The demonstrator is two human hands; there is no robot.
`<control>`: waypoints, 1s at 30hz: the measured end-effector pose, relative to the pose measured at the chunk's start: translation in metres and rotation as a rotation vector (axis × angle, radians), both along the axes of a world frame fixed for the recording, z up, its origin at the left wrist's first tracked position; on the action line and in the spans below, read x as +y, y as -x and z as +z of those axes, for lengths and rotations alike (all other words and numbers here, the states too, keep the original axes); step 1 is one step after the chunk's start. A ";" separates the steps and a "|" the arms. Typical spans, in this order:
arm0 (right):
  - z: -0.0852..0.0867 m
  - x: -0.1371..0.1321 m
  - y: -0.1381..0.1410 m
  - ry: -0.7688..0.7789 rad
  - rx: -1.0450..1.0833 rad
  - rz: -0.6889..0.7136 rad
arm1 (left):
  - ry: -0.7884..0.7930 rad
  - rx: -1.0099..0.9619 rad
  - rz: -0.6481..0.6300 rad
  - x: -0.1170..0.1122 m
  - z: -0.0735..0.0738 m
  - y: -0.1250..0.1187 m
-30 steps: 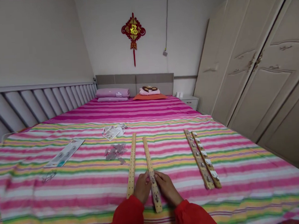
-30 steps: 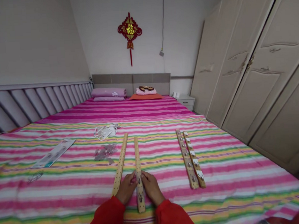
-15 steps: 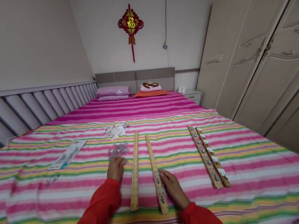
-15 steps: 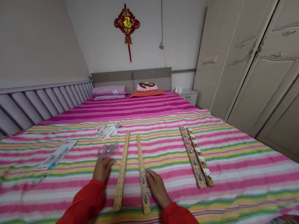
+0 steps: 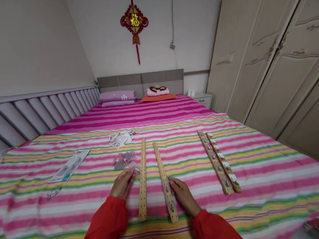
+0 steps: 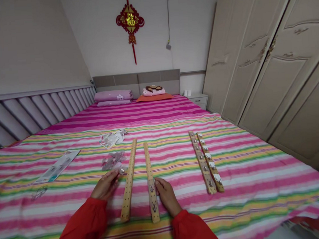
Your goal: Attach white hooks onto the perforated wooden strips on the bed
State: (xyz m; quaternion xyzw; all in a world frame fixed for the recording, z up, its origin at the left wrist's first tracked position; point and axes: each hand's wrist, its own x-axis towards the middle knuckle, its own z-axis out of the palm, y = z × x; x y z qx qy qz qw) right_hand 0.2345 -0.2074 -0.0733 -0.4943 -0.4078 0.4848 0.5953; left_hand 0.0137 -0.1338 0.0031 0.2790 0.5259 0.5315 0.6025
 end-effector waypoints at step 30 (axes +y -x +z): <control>0.013 0.045 0.002 0.061 0.168 -0.080 | -0.049 0.283 -0.318 0.005 -0.031 -0.095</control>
